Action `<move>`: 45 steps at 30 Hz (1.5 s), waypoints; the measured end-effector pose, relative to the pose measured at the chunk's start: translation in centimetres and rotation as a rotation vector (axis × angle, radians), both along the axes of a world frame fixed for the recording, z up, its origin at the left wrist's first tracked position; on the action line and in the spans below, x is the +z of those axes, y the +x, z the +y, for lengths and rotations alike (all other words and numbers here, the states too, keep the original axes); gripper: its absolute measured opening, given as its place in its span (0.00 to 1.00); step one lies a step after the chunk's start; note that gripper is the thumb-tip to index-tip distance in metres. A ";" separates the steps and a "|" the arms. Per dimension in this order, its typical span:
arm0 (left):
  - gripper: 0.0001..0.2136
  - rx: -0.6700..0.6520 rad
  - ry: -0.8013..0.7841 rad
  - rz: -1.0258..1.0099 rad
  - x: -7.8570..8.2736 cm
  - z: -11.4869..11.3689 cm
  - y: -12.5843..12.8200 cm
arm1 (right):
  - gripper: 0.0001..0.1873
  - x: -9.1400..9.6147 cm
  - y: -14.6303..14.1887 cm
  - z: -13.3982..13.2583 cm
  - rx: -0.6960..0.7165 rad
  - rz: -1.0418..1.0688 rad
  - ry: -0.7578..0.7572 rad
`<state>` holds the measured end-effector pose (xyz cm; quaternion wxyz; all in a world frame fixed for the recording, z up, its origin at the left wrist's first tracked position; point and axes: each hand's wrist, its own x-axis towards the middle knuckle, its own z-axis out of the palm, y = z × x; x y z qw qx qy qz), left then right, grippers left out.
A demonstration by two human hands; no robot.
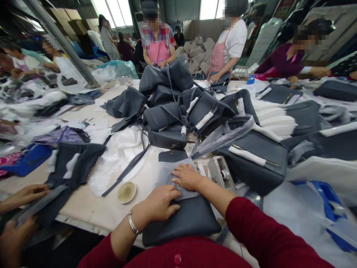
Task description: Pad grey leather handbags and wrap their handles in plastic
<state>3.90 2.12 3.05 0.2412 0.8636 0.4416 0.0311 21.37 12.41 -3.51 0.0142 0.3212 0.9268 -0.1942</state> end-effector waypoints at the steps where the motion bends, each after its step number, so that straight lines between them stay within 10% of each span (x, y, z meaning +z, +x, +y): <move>1: 0.14 -0.004 -0.017 -0.061 0.4 0.2 0.0 | 0.26 -0.5 0.0 -0.1 0.012 -0.029 -0.006; 5: 0.14 0.153 0.034 -0.214 0.4 2.7 1.3 | 0.28 -1.8 -0.8 -0.6 0.048 -0.078 -0.005; 10: 0.21 0.296 0.047 -0.062 -4.2 5.7 2.6 | 0.26 -2.2 -1.1 -0.2 0.031 -0.047 -0.020; 19: 0.37 0.331 -0.010 0.178 -9.5 4.0 1.3 | 0.33 -3.9 1.4 1.7 -0.088 -0.202 -0.007; 26: 0.29 0.326 0.075 0.179 -7.4 3.8 0.8 | 0.31 -4.1 2.2 1.6 -0.094 -0.223 0.056; 38: 0.13 0.493 0.110 0.375 -0.1 3.2 -8.6 | 0.31 -3.7 3.3 1.7 -0.137 -0.209 0.051; 45: 0.15 0.343 0.315 0.112 1.4 3.7 -0.9 | 0.31 -3.3 2.8 1.6 -0.119 -0.214 0.057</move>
